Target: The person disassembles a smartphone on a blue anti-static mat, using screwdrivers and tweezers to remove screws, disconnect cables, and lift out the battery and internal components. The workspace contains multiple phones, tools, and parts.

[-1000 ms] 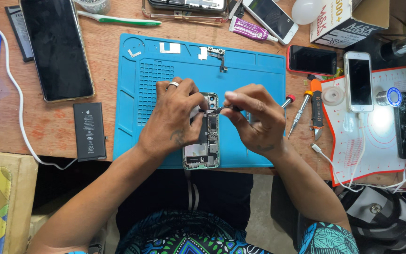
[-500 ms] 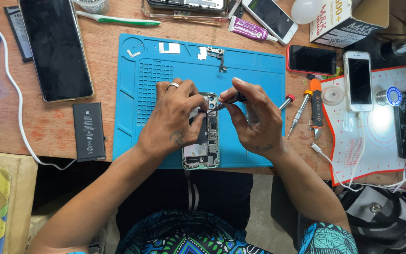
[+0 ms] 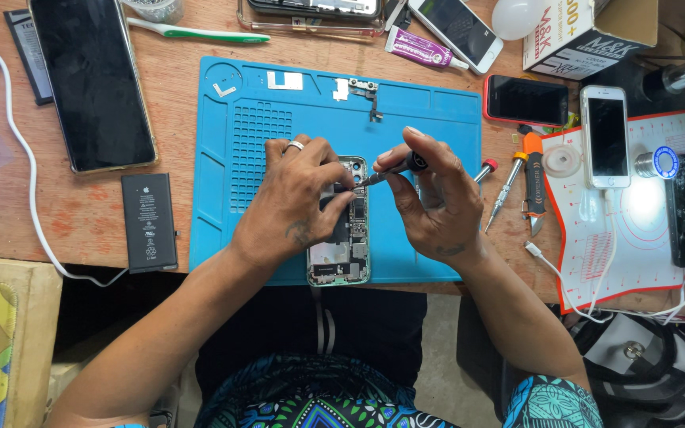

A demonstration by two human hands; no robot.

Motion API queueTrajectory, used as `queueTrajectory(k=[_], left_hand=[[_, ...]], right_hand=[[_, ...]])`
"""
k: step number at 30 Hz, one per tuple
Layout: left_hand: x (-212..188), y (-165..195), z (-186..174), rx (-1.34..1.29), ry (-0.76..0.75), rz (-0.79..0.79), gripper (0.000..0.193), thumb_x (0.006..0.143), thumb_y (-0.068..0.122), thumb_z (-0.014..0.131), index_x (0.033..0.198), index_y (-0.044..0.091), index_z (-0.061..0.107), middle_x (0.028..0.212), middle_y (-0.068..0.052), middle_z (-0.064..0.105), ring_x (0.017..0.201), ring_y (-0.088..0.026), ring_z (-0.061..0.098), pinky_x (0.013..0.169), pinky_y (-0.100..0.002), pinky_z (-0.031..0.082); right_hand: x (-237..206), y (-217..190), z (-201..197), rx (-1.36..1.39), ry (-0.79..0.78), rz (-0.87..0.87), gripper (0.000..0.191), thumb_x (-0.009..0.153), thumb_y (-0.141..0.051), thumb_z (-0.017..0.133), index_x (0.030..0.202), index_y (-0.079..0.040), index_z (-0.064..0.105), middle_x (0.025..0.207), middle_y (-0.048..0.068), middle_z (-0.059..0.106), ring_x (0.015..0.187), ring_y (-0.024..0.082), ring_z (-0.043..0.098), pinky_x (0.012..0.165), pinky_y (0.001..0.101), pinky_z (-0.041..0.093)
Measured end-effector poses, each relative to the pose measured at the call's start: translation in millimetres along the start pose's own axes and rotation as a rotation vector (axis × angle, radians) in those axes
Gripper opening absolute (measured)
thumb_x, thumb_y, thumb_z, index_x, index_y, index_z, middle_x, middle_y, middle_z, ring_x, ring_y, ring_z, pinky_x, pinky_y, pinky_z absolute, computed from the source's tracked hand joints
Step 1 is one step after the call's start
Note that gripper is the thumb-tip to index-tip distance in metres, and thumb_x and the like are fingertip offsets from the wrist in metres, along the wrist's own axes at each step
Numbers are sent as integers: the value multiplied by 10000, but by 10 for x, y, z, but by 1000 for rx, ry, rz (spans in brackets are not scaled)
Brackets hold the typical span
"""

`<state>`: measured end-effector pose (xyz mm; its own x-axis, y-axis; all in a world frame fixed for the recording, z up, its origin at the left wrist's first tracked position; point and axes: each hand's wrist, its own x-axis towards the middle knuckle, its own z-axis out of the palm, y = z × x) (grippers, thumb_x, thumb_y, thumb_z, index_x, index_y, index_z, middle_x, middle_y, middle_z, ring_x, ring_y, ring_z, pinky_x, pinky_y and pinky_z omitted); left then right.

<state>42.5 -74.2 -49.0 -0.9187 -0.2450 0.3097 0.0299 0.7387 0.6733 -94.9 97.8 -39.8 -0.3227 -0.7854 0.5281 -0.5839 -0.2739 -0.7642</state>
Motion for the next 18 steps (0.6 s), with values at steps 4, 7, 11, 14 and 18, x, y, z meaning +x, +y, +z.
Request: queueTrajectory(k=[4,7,11,14,18], left_hand=[[-2,-12,25,6,31,19,103,845,182,798,902,106,759,931,-45,611,954,-217,555,967,-419,331],[2,0,25,1,34,13,102,848,182,797,894,99,757,921,-44,616,941,-210,561,962,-413,333],[52,43,-19,-16,67,-9,93,863,165,797,896,92,750,921,-42,616,933,-203,566,965,-399,339],[130,137,-27,6,130,-9,83,882,148,796,892,88,739,933,-46,617,930,-210,563,973,-394,351],[292,291,38,88,178,10,91,866,128,792,873,78,717,912,-74,601,970,-248,573,945,-408,369]], right_hand=[[-5,-7,0,8,4,-3,608,1042,117,646,1554,-83,384,1256,136,619,1157,196,667,1021,353,630],[-8,-11,-29,13,54,-29,601,1060,117,630,1565,-95,382,1227,147,628,1140,194,673,1022,357,624],[-7,-10,-246,-14,224,-40,508,1132,94,586,1551,-104,380,1194,150,656,1064,168,671,981,337,628],[-10,19,-453,-75,368,-26,473,1159,84,583,1543,-85,364,1179,154,660,1027,164,666,965,346,619],[-58,36,-650,-125,479,20,470,1175,85,605,1548,-54,354,1171,141,633,1031,161,662,994,334,615]])
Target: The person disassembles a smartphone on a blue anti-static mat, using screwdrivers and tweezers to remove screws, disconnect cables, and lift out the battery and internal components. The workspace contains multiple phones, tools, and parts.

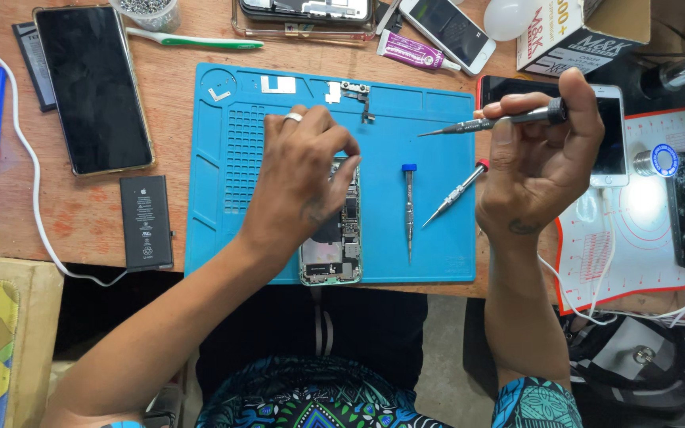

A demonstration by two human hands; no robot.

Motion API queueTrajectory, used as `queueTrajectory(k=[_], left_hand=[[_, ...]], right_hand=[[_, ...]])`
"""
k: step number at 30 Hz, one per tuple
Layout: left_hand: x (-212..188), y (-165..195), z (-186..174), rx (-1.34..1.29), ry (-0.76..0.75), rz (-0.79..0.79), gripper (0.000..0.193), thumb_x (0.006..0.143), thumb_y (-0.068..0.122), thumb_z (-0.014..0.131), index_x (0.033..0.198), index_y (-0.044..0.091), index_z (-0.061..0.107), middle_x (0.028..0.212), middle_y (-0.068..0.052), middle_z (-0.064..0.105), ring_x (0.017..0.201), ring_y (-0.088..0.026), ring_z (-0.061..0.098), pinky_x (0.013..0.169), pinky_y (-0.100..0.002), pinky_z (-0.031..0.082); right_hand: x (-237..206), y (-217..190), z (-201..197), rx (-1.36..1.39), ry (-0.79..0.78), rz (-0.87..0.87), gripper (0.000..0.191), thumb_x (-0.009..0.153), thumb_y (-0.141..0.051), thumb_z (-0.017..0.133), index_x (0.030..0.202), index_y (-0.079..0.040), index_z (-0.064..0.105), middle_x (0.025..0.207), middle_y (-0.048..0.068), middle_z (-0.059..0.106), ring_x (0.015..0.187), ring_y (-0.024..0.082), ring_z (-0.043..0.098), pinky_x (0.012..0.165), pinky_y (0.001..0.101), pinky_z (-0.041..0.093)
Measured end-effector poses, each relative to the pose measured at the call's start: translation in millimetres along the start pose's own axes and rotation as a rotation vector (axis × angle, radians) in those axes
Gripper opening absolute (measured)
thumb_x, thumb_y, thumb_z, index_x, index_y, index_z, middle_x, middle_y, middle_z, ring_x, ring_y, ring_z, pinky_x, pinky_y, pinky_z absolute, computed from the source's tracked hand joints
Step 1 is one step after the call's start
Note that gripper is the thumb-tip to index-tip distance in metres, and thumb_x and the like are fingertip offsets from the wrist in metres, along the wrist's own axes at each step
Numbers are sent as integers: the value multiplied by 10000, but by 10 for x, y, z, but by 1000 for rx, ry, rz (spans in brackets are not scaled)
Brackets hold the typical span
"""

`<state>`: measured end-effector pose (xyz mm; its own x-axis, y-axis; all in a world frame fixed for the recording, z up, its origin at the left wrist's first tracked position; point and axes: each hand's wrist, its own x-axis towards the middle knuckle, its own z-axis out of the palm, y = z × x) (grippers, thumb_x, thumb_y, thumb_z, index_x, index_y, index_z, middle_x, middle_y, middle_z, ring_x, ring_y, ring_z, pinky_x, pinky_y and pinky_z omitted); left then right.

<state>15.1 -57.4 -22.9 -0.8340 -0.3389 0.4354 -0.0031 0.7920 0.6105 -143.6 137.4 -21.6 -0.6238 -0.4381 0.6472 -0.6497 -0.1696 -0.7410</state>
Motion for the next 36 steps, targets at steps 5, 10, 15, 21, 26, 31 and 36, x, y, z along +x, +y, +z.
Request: queueTrajectory(k=[5,10,15,21,26,31,36], left_hand=[[413,73,377,29,40,-2,75,854,84,769,836,57,702,919,-126,596,961,-296,580,898,-438,374],[850,-29,741,147,96,34,65,800,7,730,801,65,699,954,-138,616,949,-319,583,876,-461,370],[926,-12,913,263,53,42,145,738,-58,694,774,81,715,951,-132,623,953,-304,588,889,-451,370],[871,-54,866,258,33,41,134,725,-41,703,766,77,752,938,-138,622,953,-306,582,895,-449,373],[733,-107,664,249,62,66,214,773,-85,653,884,58,767,938,-129,612,963,-301,577,907,-431,386],[472,-108,343,108,26,4,84,933,22,699,949,65,769,945,-116,609,960,-282,577,935,-437,396],[84,-17,76,64,-196,-66,100,862,82,728,946,107,776,912,-101,607,939,-276,580,952,-432,413]], right_hand=[[0,25,-111,-54,-12,-39,486,1165,92,613,1545,-57,348,1208,149,651,1036,157,662,979,291,594],[24,33,-207,-90,-6,-48,477,1153,91,612,1531,-47,357,1197,145,654,1043,150,677,973,286,616],[60,73,-268,-48,-7,-43,464,1147,97,604,1519,-48,369,1180,142,656,1045,148,689,991,299,640],[27,36,-258,-63,-36,-34,468,1134,94,608,1509,-41,363,1180,149,662,1028,149,697,924,265,619],[-16,33,-200,-23,-66,-51,465,1172,87,623,1540,-65,382,1203,134,676,1031,134,681,939,243,614],[-84,-5,-97,16,-107,-51,478,1149,100,632,1532,-58,395,1204,128,670,1055,142,710,935,264,625],[-193,-77,114,94,-262,-76,517,1069,145,665,1498,-40,443,1182,118,626,1067,163,687,976,325,630]])
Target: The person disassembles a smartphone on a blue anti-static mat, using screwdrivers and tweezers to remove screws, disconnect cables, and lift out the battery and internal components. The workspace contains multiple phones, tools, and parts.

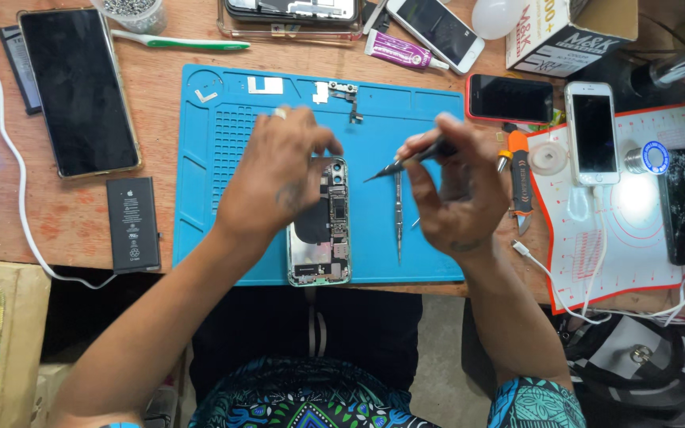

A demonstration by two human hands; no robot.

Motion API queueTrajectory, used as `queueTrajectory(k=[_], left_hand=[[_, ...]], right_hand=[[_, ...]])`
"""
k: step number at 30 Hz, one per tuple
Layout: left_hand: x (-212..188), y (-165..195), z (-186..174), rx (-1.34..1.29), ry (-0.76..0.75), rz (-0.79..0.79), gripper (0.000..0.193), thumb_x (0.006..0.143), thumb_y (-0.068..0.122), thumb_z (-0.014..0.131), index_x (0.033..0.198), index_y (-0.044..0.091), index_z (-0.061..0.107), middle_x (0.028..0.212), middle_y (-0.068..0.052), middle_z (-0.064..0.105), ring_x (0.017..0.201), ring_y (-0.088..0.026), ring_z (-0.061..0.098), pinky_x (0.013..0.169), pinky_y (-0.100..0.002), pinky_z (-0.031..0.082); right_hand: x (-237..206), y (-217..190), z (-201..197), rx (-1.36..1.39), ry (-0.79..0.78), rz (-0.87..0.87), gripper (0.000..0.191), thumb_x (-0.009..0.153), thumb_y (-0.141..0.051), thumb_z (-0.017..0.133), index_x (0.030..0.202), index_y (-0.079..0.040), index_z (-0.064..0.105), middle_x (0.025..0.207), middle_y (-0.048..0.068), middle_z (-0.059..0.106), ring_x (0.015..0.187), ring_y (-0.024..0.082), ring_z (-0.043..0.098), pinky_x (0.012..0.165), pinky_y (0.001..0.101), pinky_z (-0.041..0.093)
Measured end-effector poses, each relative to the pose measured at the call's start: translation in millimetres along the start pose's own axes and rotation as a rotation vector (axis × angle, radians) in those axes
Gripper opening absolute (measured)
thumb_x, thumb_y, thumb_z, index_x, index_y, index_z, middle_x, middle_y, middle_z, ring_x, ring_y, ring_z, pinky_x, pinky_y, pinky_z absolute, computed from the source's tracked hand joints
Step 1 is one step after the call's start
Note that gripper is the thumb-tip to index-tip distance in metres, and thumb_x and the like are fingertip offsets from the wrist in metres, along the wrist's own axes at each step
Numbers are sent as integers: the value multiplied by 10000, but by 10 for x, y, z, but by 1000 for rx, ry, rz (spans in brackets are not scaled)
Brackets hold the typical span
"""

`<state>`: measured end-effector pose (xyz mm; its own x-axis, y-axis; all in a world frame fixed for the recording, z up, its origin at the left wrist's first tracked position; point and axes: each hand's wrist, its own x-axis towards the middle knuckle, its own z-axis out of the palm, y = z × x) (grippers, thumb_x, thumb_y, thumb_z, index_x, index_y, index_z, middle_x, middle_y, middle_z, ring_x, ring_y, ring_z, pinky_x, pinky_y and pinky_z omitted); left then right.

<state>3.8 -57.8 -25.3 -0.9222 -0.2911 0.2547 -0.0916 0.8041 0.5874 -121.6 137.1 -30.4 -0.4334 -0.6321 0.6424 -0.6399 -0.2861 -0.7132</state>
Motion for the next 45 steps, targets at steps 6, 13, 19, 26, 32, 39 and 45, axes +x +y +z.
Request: queueTrajectory(k=[6,13,19,26,32,39,45], left_hand=[[-274,-4,-37,-127,-107,-73,171,801,134,767,968,99,773,917,-91,603,946,-270,578,933,-417,411],[-306,-26,2,-156,-55,-98,133,827,143,771,938,69,759,892,-78,600,926,-245,572,934,-396,432],[-322,-44,16,-185,-23,-117,136,822,156,788,911,60,750,896,-78,591,901,-241,559,907,-390,442],[-331,-60,33,-176,-15,-125,131,830,172,784,895,62,759,886,-71,588,894,-238,549,885,-385,453],[-353,-79,68,-145,20,-67,114,852,161,774,861,53,741,867,-73,588,881,-235,558,885,-386,452],[-365,-87,122,-82,85,56,92,880,106,733,834,42,686,849,-66,578,847,-217,553,868,-391,443],[-331,-24,70,-97,120,58,91,904,91,702,855,38,647,858,-81,569,838,-226,548,875,-395,450]], right_hand=[[-10,-39,199,-66,-184,-66,519,984,136,707,1427,-20,484,1190,143,631,1081,202,693,936,334,647],[28,-20,244,-145,-169,-36,499,986,127,724,1408,-26,505,1173,140,635,1059,195,705,926,319,647],[18,17,261,-120,-175,-53,511,990,126,717,1421,-36,495,1184,140,640,1071,199,703,930,319,650],[4,41,249,-105,-122,-19,522,1001,126,713,1444,-32,487,1207,140,636,1072,197,696,953,320,632],[-5,43,278,-87,-124,-23,512,998,123,714,1434,-37,498,1211,143,634,1090,201,700,962,323,640],[-16,52,225,-36,-71,0,505,1033,127,677,1463,-36,468,1222,155,618,1093,194,687,983,337,620],[-2,71,86,16,28,9,509,1065,123,672,1497,-45,461,1176,145,634,1072,176,690,992,324,624]])
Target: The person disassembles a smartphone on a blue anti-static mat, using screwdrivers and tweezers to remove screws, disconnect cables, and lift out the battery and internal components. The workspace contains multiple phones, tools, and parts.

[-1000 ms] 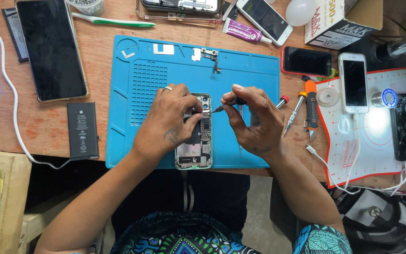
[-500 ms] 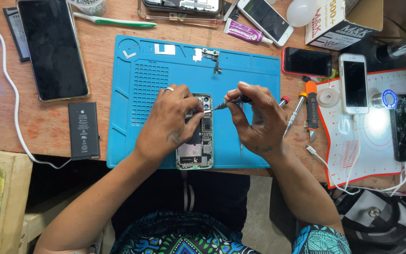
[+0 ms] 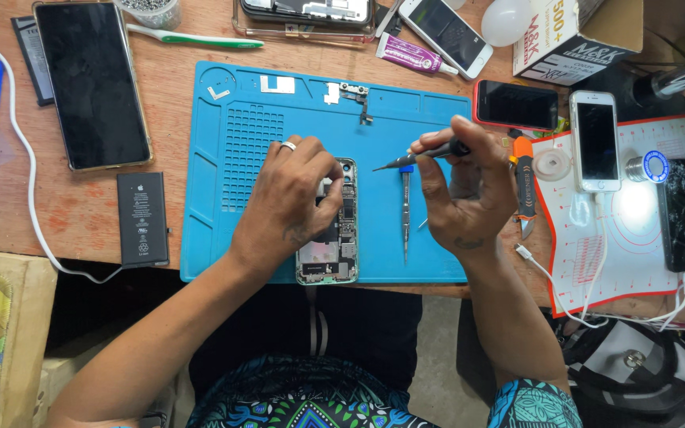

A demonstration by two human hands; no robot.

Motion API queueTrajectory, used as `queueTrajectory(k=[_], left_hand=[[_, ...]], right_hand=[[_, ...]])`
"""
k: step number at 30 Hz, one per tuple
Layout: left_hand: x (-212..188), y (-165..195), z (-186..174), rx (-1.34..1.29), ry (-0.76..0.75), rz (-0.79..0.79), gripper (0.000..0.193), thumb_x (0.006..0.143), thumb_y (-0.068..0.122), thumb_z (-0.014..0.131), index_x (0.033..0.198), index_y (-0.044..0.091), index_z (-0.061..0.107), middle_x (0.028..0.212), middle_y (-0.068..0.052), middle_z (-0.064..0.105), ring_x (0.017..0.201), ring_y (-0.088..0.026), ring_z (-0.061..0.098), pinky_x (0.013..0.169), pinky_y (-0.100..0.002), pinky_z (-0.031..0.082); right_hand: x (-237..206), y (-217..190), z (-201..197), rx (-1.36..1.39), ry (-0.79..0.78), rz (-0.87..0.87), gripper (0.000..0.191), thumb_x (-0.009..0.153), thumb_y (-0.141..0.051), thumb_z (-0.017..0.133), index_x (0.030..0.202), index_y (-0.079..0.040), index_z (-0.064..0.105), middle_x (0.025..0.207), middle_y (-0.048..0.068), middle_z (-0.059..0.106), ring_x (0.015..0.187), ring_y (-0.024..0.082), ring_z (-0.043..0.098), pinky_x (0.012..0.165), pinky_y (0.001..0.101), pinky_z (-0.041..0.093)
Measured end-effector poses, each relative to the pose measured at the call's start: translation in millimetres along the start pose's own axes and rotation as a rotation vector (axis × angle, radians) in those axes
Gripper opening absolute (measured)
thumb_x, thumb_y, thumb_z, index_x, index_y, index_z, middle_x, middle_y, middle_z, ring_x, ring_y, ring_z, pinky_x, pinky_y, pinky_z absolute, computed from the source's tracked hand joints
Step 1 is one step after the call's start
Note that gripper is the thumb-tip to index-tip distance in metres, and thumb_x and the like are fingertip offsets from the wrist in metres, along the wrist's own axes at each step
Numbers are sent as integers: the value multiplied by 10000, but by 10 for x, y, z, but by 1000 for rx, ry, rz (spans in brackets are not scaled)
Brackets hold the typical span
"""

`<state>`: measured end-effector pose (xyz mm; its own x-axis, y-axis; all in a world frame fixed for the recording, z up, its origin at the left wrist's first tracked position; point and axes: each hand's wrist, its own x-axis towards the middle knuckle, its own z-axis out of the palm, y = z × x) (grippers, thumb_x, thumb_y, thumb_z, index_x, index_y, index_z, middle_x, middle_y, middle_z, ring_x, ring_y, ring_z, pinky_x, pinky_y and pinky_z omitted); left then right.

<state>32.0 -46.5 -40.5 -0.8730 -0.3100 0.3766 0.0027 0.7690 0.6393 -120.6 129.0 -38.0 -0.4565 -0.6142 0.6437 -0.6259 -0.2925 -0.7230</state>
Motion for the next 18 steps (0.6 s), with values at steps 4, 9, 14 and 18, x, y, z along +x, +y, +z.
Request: queueTrajectory(k=[4,9,14,18], left_hand=[[104,63,-45,36,49,51,98,895,87,695,860,37,619,893,-109,565,886,-259,559,884,-409,454],[370,87,51,48,112,133,115,921,75,702,887,20,608,907,-129,564,906,-288,565,884,-425,445],[941,-21,305,263,173,202,99,902,77,710,891,26,626,942,-134,592,955,-295,583,923,-425,457],[1200,-39,485,348,171,275,68,894,67,709,860,34,661,950,-134,608,971,-299,584,914,-427,460]], right_hand=[[13,11,-126,-9,80,-16,489,1086,120,674,1491,-39,450,1193,156,647,1077,185,697,991,314,626],[-4,-13,-287,-59,156,-2,455,1139,99,672,1504,-38,436,1217,149,665,1043,164,679,993,293,631],[14,22,-363,-83,188,-6,458,1132,97,681,1498,-33,439,1211,138,663,1064,158,705,966,270,627],[12,41,-410,-97,194,-13,457,1132,94,685,1497,-35,442,1214,134,658,1070,153,710,970,269,633]])
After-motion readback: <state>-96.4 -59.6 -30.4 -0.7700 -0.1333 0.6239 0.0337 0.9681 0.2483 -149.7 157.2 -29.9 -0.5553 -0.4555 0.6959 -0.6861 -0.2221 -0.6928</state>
